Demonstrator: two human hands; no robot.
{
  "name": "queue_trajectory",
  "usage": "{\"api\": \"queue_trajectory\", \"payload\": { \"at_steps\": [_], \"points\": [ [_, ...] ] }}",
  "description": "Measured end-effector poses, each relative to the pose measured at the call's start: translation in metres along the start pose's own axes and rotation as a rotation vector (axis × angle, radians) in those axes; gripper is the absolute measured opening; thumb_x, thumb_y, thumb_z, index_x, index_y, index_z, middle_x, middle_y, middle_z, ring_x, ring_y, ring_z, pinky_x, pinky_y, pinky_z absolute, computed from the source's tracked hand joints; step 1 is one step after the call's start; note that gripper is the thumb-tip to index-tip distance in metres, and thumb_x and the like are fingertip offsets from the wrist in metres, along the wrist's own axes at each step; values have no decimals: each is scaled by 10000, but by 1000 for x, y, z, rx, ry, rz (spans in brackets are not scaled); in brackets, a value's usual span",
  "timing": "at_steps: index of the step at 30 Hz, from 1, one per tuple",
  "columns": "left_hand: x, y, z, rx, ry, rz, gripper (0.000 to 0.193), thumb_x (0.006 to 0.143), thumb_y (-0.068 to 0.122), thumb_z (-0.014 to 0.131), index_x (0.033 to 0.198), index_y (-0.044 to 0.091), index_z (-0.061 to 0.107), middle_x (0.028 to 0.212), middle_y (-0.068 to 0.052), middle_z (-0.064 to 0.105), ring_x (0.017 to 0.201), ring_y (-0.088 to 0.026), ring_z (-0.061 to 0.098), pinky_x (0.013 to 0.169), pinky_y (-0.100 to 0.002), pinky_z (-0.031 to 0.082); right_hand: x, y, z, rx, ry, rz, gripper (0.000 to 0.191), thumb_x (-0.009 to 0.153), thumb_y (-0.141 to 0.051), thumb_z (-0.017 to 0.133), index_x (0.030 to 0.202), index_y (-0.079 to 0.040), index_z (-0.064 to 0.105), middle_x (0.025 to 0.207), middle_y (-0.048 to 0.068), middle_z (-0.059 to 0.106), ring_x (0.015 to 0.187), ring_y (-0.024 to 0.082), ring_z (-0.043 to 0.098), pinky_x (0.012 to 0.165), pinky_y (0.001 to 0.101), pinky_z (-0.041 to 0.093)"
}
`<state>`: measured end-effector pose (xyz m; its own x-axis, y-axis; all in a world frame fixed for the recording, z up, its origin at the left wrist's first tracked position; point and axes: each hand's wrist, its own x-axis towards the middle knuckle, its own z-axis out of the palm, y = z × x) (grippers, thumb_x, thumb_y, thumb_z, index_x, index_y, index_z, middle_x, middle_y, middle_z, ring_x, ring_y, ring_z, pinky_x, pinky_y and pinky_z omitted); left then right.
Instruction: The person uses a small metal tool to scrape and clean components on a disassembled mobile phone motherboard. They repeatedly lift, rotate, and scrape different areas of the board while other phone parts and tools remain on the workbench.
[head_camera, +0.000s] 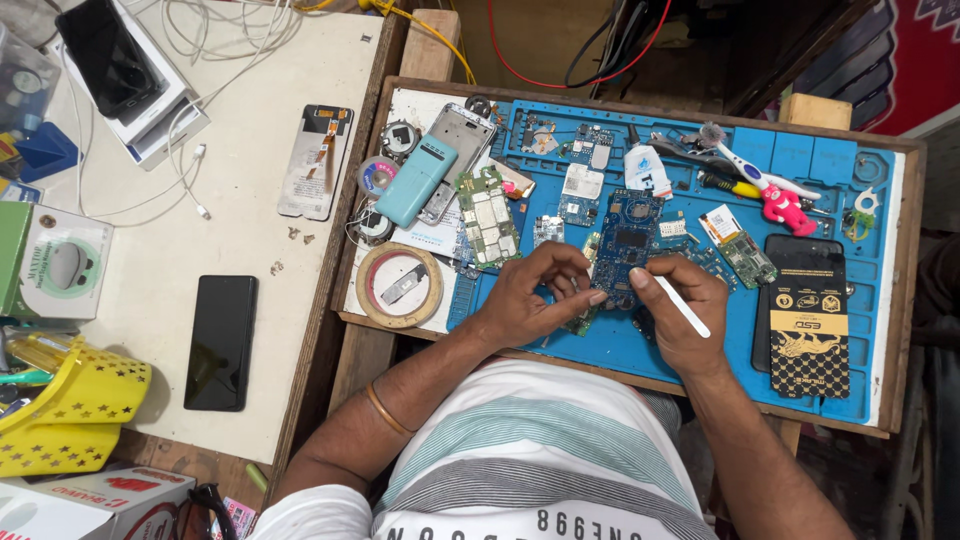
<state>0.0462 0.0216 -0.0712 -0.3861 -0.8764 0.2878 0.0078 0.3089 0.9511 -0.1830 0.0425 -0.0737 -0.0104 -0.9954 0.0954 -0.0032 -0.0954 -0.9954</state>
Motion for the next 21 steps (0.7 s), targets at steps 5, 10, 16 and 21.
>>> {"api": "queue_trajectory", "payload": {
  "at_steps": [5, 10, 16, 21],
  "points": [
    [1, 0, -1, -50, -24, -54, 493, 928, 245, 791, 1313, 64, 541, 882, -48, 729, 758, -82, 724, 637, -221, 586, -2, 1, -2, 31, -39, -51, 141, 1012, -136, 724, 1003, 3, 700, 883, -1, 659, 737, 33, 553, 629, 189, 435],
    [2, 0, 1, 97, -40, 55, 230, 972, 242, 771, 1076, 47, 707, 899, -68, 736, 769, -101, 728, 642, -241, 592, -2, -1, 0, 46, -54, -84, 121, 1017, -119, 712, 1021, 1, 699, 898, 15, 683, 763, 42, 579, 655, 189, 459],
    [1, 1, -2, 63, -65, 11, 182, 995, 222, 740, 1005, 43, 708, 848, -45, 723, 722, -81, 693, 619, -242, 553, -1, -6, 5, 20, -75, -46, 115, 1007, -101, 705, 1007, 13, 691, 897, 50, 698, 782, 78, 656, 677, 209, 525],
    [3, 4, -3, 32, -78, 2, 181, 1001, 220, 728, 988, 42, 696, 810, -42, 709, 702, -82, 677, 615, -250, 536, 0, -7, 5, 35, -73, -35, 125, 1008, -101, 699, 1008, 24, 694, 891, 60, 699, 781, 91, 667, 685, 218, 536]
  ]
}}
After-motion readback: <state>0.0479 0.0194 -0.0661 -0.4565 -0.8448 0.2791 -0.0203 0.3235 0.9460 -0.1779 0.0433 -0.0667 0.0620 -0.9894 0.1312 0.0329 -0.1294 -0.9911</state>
